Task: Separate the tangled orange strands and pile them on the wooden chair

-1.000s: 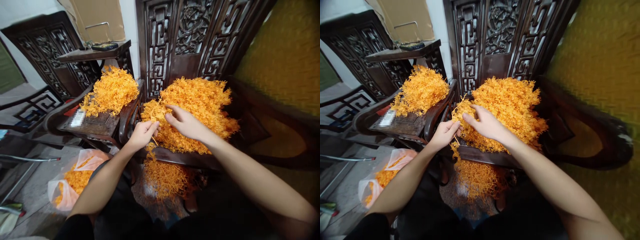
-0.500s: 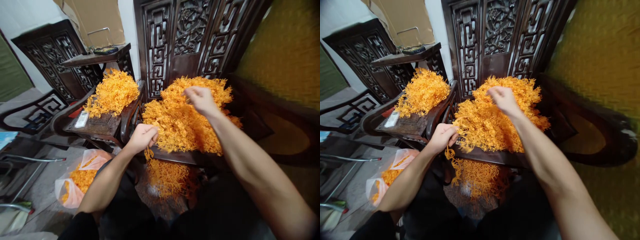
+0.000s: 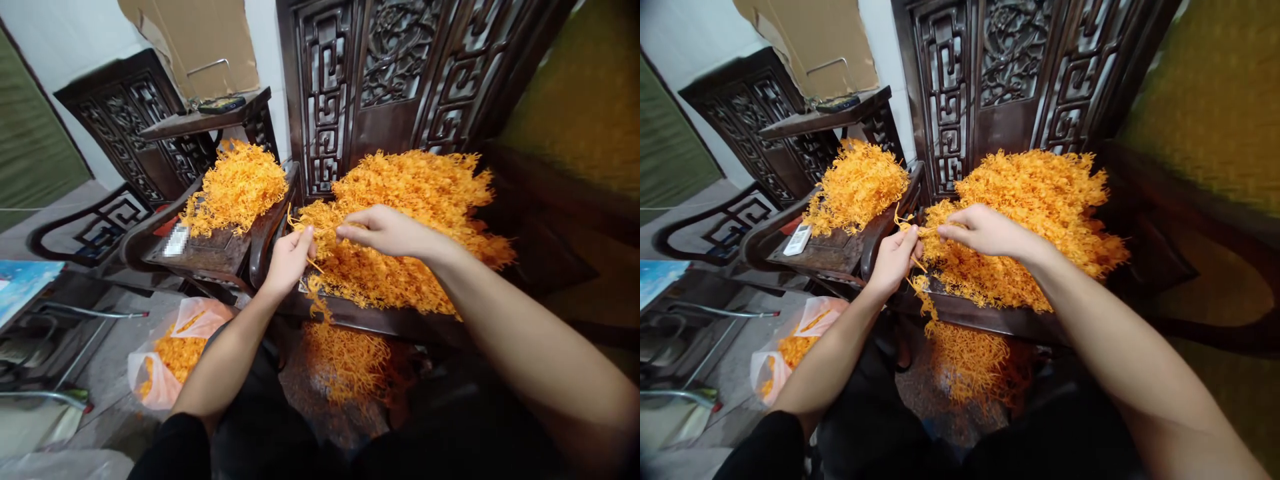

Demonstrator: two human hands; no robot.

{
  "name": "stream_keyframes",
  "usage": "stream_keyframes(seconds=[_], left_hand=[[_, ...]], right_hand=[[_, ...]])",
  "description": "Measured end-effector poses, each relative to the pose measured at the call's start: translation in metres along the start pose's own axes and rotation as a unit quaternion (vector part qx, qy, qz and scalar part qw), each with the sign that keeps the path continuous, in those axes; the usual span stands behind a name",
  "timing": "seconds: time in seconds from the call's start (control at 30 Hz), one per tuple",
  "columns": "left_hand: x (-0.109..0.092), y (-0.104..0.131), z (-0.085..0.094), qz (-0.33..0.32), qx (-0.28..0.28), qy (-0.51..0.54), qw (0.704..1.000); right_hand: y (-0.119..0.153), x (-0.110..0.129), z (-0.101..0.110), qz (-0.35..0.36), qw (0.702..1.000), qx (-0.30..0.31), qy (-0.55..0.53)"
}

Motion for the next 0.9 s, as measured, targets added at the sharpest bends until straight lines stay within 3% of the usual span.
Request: stream_keyframes(seconds=[0.1, 0.27, 0.37, 0.43, 0.5, 0.57, 0.63, 0.73, 0.8, 0.9], left_hand=[[-0.006, -0.002, -0.008, 0.006, 0.033, 0.020, 0.999], [-0.013, 0.000, -0.022, -0.011, 0.059, 0.066, 0.996], [-0.010, 0.004, -0.030, 0.001, 0.017, 0.059, 0.998], [-0.012, 0.005, -0.031, -0.007, -0.039, -0.006, 0.999], [-0.018, 0.005, -0.027, -0.025, -0.103, -0.091, 0.990], [-0.026, 0.007, -0.023, -0.024, -0.111, -0.154, 0.981], [-0.030, 0.012, -0.026, 0.004, -0.017, -0.197, 0.980], [-0.026, 0.032, -0.040, 0.041, 0.175, -0.270, 0.946], [-0.020, 0.045, -0.047, 0.050, 0.237, -0.302, 0.922], [-0.013, 0.056, -0.051, 0.065, 0.282, -0.254, 0.923]], right_hand=[[-0.001, 0.010, -0.015, 0.037, 0.992, 0.070, 0.101], [0.006, 0.025, -0.030, 0.040, 0.961, 0.101, 0.254], [0.023, 0.047, -0.032, 0.016, 0.925, 0.089, 0.368], [0.041, 0.069, -0.033, 0.022, 0.913, 0.085, 0.398], [0.061, 0.093, -0.036, 0.082, 0.927, 0.097, 0.353], [0.079, 0.112, -0.034, 0.158, 0.940, 0.094, 0.286], [0.091, 0.120, -0.022, 0.177, 0.941, 0.044, 0.285], [0.103, 0.118, 0.008, 0.108, 0.932, -0.076, 0.338], [0.110, 0.115, 0.026, 0.045, 0.928, -0.147, 0.340], [0.119, 0.109, 0.039, -0.019, 0.940, -0.193, 0.280]])
Point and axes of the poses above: each hand's wrist, its own y-axis away from the middle knuckle, its own z-axis out of the back of the hand, x = y × z, the point moved 3 cm from there along -y, towards the middle knuckle, and after that the axes turned 8 degrees about z, right-handed, at the moved point
